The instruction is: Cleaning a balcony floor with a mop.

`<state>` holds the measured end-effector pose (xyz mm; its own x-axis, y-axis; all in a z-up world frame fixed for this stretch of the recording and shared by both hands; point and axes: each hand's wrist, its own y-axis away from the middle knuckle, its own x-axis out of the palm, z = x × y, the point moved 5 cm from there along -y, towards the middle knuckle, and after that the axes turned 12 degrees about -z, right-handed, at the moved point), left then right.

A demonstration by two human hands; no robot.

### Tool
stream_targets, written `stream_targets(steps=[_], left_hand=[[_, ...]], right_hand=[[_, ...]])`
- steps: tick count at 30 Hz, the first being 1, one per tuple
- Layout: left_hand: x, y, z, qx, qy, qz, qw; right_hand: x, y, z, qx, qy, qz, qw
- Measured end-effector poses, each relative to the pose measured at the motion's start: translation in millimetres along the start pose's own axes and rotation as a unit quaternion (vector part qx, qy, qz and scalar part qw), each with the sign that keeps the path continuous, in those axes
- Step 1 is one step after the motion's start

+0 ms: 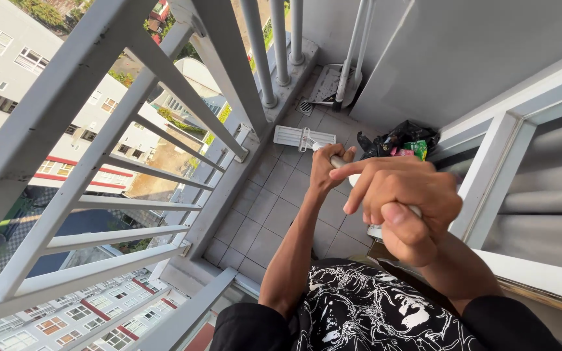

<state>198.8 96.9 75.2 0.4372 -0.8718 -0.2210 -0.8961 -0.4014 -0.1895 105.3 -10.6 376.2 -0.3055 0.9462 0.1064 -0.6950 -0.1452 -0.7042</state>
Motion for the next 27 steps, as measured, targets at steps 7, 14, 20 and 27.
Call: stream_targets(steps=[7, 14, 20, 27], left_hand=[[-38.0, 9.3, -14.0, 0.008, -0.016, -0.013, 1.000], [-81.0, 33.2, -14.8, 0.151, 0.016, -0.148, 0.977], [-106.5, 46.8, 20.1, 0.076, -0.111, -0.309, 0.941], [-157.6, 81.0, 52.4, 0.039, -0.220, -0.423, 0.878]], right_hand=[[-7.2, -50.2, 0.9, 0.094, -0.063, -0.006, 0.994], [-0.7, -72.8, -46.3, 0.100, -0.190, 0.110, 0.970], [26.0, -70.9, -101.4, 0.193, -0.335, 0.240, 0.890], [88.4, -51.6, -130.0, 0.229, -0.389, 0.363, 0.815]])
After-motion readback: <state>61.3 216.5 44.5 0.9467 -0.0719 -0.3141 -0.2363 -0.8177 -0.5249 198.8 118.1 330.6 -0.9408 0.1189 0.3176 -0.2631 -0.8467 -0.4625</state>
